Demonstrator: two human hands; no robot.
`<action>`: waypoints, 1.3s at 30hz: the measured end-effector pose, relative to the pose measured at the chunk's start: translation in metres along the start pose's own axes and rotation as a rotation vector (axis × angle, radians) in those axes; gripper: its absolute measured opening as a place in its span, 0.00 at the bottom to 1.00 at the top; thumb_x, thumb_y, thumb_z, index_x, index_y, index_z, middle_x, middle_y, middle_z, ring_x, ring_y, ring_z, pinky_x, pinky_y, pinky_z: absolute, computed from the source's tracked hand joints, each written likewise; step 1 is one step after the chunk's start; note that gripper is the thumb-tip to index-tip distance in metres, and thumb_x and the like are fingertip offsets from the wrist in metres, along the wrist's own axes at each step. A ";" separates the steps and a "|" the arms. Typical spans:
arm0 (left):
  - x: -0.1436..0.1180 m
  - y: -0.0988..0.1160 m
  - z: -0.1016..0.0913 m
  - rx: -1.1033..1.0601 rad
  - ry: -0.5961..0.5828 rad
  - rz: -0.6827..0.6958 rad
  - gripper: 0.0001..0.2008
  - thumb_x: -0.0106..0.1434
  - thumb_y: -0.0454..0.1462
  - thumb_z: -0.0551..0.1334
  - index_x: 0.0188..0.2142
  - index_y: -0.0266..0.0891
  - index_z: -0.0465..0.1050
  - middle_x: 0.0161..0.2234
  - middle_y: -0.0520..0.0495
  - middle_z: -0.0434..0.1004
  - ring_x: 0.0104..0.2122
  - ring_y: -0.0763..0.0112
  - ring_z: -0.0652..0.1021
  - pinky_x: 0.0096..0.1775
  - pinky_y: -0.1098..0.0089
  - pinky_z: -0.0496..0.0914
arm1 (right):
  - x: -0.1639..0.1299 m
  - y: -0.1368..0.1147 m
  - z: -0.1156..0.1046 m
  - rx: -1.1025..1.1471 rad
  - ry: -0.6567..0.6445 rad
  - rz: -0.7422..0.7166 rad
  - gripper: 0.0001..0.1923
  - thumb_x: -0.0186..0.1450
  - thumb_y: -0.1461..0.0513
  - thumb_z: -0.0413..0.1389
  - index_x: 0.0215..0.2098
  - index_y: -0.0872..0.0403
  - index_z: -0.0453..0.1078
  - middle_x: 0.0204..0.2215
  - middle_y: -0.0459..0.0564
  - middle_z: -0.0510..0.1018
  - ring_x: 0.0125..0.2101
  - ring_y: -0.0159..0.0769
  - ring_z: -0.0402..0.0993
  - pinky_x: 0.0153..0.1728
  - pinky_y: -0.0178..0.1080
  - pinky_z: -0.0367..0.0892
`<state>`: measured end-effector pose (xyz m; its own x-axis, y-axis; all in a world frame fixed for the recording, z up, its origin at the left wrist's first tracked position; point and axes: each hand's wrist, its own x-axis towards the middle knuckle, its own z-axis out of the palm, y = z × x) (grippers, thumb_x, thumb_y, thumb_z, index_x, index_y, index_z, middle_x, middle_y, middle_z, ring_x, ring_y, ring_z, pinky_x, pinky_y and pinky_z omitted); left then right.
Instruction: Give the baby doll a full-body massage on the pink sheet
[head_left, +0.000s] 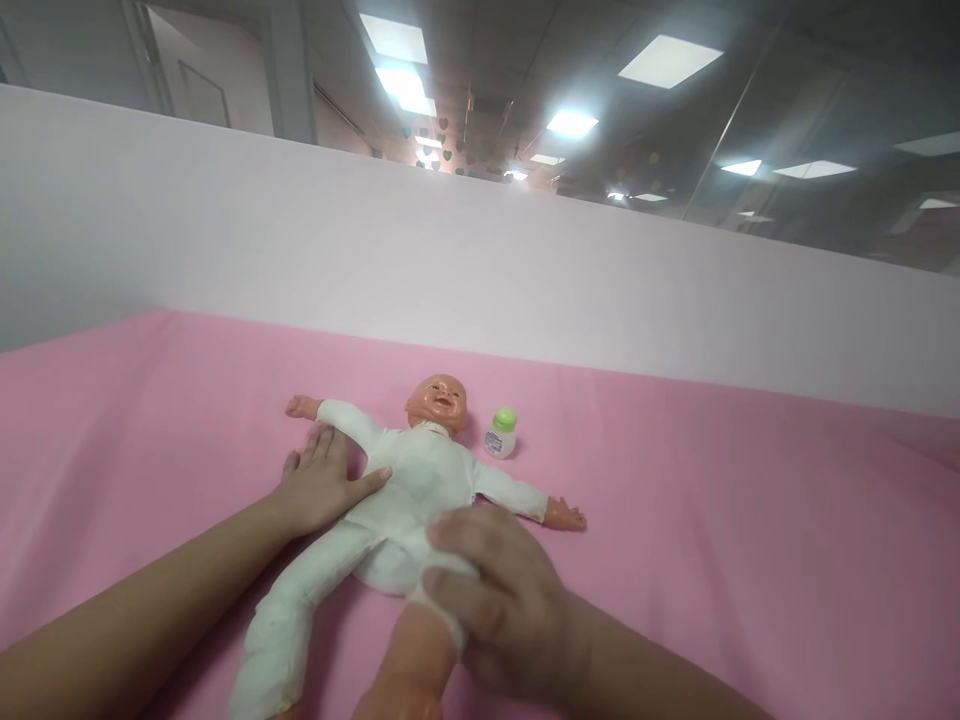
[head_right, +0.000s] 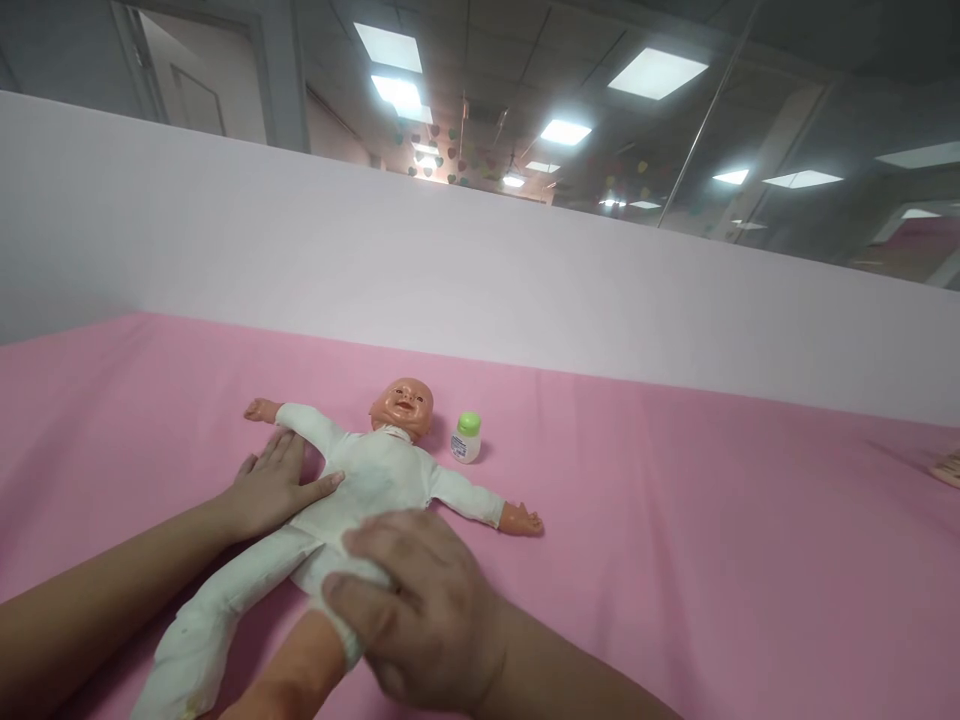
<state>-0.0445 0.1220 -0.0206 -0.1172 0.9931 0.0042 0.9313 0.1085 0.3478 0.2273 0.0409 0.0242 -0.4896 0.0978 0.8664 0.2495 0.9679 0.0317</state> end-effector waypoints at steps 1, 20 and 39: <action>0.000 0.000 -0.001 -0.023 0.022 0.014 0.57 0.59 0.65 0.52 0.72 0.24 0.39 0.72 0.23 0.39 0.71 0.37 0.43 0.65 0.38 0.46 | -0.004 0.008 0.000 -0.079 -0.005 0.021 0.15 0.68 0.66 0.53 0.52 0.51 0.70 0.51 0.55 0.77 0.50 0.44 0.74 0.48 0.49 0.74; -0.011 0.008 -0.008 -0.037 0.196 0.645 0.33 0.67 0.37 0.54 0.71 0.41 0.52 0.70 0.44 0.57 0.71 0.51 0.51 0.67 0.48 0.56 | -0.009 0.020 0.010 -0.077 -0.365 0.320 0.39 0.56 0.47 0.64 0.60 0.55 0.66 0.63 0.63 0.67 0.55 0.58 0.67 0.53 0.60 0.68; -0.013 0.020 -0.011 0.025 0.149 0.656 0.27 0.67 0.36 0.55 0.65 0.54 0.66 0.68 0.49 0.63 0.70 0.45 0.54 0.65 0.41 0.57 | -0.013 0.038 0.015 -0.153 -0.257 0.276 0.25 0.58 0.57 0.61 0.54 0.54 0.71 0.56 0.57 0.77 0.49 0.48 0.72 0.54 0.53 0.68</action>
<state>-0.0286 0.1110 -0.0033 0.4310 0.8368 0.3376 0.8331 -0.5128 0.2076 0.2307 0.0799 0.0061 -0.5750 0.4223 0.7007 0.5123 0.8536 -0.0941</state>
